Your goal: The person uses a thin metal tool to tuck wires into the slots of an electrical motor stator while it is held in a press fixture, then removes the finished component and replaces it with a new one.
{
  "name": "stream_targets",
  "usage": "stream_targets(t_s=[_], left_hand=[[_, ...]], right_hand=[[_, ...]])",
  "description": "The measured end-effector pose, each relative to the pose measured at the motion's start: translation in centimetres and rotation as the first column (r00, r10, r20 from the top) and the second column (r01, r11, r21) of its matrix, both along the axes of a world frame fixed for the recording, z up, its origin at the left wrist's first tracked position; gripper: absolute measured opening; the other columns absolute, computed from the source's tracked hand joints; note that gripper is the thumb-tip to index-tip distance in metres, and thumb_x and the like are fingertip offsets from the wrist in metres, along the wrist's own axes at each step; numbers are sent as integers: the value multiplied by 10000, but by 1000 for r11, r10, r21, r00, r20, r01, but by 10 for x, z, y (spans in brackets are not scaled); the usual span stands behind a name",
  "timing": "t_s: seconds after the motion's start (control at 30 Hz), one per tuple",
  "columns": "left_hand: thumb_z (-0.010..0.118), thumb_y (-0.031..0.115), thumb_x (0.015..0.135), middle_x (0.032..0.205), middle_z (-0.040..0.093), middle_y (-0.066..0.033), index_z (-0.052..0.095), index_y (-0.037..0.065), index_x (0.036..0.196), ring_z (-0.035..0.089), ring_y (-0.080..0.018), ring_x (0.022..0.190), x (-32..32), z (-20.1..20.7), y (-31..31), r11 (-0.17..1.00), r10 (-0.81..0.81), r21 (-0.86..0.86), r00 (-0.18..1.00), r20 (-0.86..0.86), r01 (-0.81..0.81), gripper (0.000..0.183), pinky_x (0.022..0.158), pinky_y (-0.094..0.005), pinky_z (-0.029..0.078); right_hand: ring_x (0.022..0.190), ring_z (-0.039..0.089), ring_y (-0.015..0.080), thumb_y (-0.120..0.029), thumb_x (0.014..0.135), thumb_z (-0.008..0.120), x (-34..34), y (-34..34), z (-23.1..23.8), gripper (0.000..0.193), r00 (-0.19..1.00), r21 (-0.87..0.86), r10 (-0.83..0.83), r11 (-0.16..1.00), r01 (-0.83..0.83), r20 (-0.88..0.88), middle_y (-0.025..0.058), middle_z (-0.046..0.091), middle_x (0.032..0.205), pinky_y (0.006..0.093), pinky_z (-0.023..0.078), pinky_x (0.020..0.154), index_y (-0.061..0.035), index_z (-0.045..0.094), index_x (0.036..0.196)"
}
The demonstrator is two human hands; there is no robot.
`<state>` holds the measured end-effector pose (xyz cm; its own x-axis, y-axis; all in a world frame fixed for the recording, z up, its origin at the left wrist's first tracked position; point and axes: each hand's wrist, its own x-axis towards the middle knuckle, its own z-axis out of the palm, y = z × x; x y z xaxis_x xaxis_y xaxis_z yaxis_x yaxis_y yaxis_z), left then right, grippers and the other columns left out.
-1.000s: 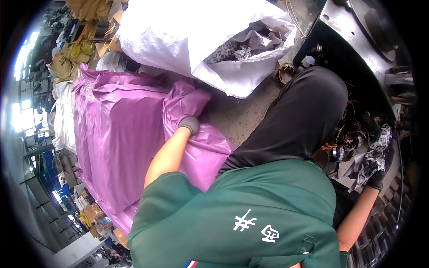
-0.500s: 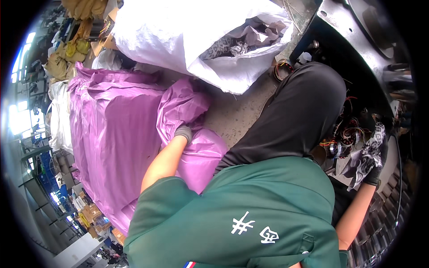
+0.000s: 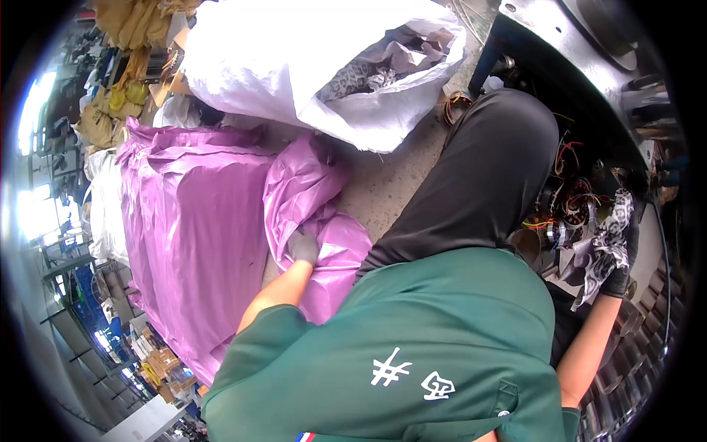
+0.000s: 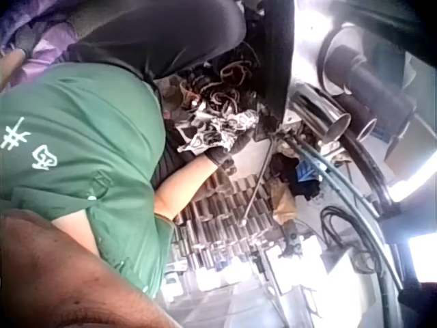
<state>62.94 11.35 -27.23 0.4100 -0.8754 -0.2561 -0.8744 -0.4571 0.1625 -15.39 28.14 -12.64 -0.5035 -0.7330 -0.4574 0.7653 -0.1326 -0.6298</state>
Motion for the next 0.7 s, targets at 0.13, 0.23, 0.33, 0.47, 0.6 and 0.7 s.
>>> stream_targets(t_s=[0.13,0.23,0.33,0.47,0.6,0.7], left_hand=[[395,305,1036,1274,645,-361,715,-84,1167,603,-445,1282,61,-80,-43,948,43,310,995,93,-70,520,1083,-499,466],[414,295,1034,1266,658,-337,722,-62,1168,616,-438,1264,35,-80,-82,918,-84,393,994,74,48,490,1070,-489,479],[433,286,1031,1259,672,-313,728,-39,1170,629,-431,1246,12,-66,-102,907,-143,407,989,47,112,461,1057,-480,491],[457,274,1027,1249,690,-282,737,-9,1171,646,-422,1223,-11,-89,-121,894,-288,355,958,-11,273,423,1041,-467,508],[482,262,1023,1239,709,-250,746,21,1173,663,-412,1199,69,-140,-64,848,-531,72,843,86,526,387,1024,-455,525],[621,294,932,1236,718,-237,733,18,1188,683,-401,1147,-25,-96,-92,907,-356,185,924,-139,378,392,994,-441,533]], right_hand=[[1336,566,196,-250,1075,583,0,3,-5,488,998,-24,17,1000,-16,53,62,606,1483,343,397,1181,-32,532,1509],[1331,581,211,-255,1068,584,-1,8,-2,489,1000,24,-31,999,31,-3,70,616,1473,359,418,1174,-34,542,1502],[1427,499,236,87,941,512,35,1,5,607,410,241,247,968,-66,-878,123,498,1574,351,370,1212,2,433,1537],[1295,602,197,-272,1054,618,16,1,18,482,999,5,-20,1000,20,-39,72,633,1447,354,434,1159,-27,574,1467],[1288,607,210,-298,1047,624,24,-10,12,492,998,-17,31,999,-30,58,78,643,1433,372,455,1142,-48,580,1469],[1286,609,218,-301,1033,644,20,6,31,496,997,20,-32,999,33,-76,78,642,1437,374,460,1138,-52,592,1459]])
